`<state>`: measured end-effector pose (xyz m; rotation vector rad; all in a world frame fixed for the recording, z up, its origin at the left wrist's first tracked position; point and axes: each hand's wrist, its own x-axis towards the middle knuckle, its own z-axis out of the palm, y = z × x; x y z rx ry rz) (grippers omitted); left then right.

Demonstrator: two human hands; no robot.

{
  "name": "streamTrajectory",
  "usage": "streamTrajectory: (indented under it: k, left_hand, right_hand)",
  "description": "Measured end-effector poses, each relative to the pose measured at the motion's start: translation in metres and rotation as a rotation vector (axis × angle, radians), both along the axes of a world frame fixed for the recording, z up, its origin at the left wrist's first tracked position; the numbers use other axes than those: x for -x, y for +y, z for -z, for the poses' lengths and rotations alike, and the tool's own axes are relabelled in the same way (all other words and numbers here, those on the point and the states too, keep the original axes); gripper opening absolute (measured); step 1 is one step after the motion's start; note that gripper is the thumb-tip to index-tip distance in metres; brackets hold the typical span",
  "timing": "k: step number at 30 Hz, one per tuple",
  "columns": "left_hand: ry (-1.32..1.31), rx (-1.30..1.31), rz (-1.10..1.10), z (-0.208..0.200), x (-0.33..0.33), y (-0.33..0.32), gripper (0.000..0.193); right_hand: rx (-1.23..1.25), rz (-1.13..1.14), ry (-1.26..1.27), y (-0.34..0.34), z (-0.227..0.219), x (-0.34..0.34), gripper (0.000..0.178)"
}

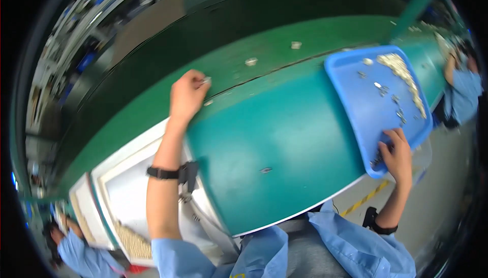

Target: The person picks up a white plastic component and a metal piece by hand, joins them together, and places the assembled unit onto a metal tray.

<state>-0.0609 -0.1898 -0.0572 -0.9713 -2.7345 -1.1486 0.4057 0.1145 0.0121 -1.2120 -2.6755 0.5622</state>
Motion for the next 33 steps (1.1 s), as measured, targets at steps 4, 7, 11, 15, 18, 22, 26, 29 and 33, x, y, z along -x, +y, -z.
streamTrajectory:
  k: [4, 7, 11, 15, 18, 22, 26, 29, 33]
  left_hand:
    - [0.163, -0.044, 0.003, 0.002, -0.008, -0.006, 0.037]
    - [0.243, -0.064, -0.087, -0.027, -0.016, -0.043, 0.041]
    - [0.311, 0.066, -0.308, -0.059, -0.019, -0.171, 0.028]
    - [0.261, 0.479, -0.642, -0.057, -0.048, -0.355, 0.017]
    - [0.15, 0.827, -0.952, -0.047, -0.097, -0.466, 0.021]
    - [0.065, 0.953, -1.032, -0.02, -0.137, -0.508, 0.021]
    - [0.074, 0.97, -1.033, -0.004, -0.153, -0.519, 0.022]
    - [0.146, 0.995, -1.011, 0.001, -0.152, -0.526, 0.022]
    - [0.177, 0.977, -1.016, 0.003, -0.137, -0.522, 0.021]
  right_hand:
    - [0.009, -0.064, 0.11, 0.016, 0.027, -0.021, 0.028]
    - [-0.089, -0.221, 0.089, 0.014, 0.021, -0.032, 0.024]
    - [-0.095, -0.238, -0.025, 0.029, 0.028, -0.038, 0.017]
    - [-0.078, -0.336, 0.007, 0.037, 0.033, -0.036, 0.012]
    - [-0.129, -0.344, 0.004, 0.029, 0.031, -0.03, 0.008]
    - [-0.174, -0.294, 0.089, 0.026, 0.034, -0.023, 0.003]
    - [-0.198, -0.219, 0.205, 0.023, 0.039, -0.018, 0.013]
    - [-0.148, -0.159, 0.2, 0.019, 0.041, -0.02, 0.016]
    - [-0.135, -0.121, 0.26, 0.015, 0.042, -0.022, 0.017]
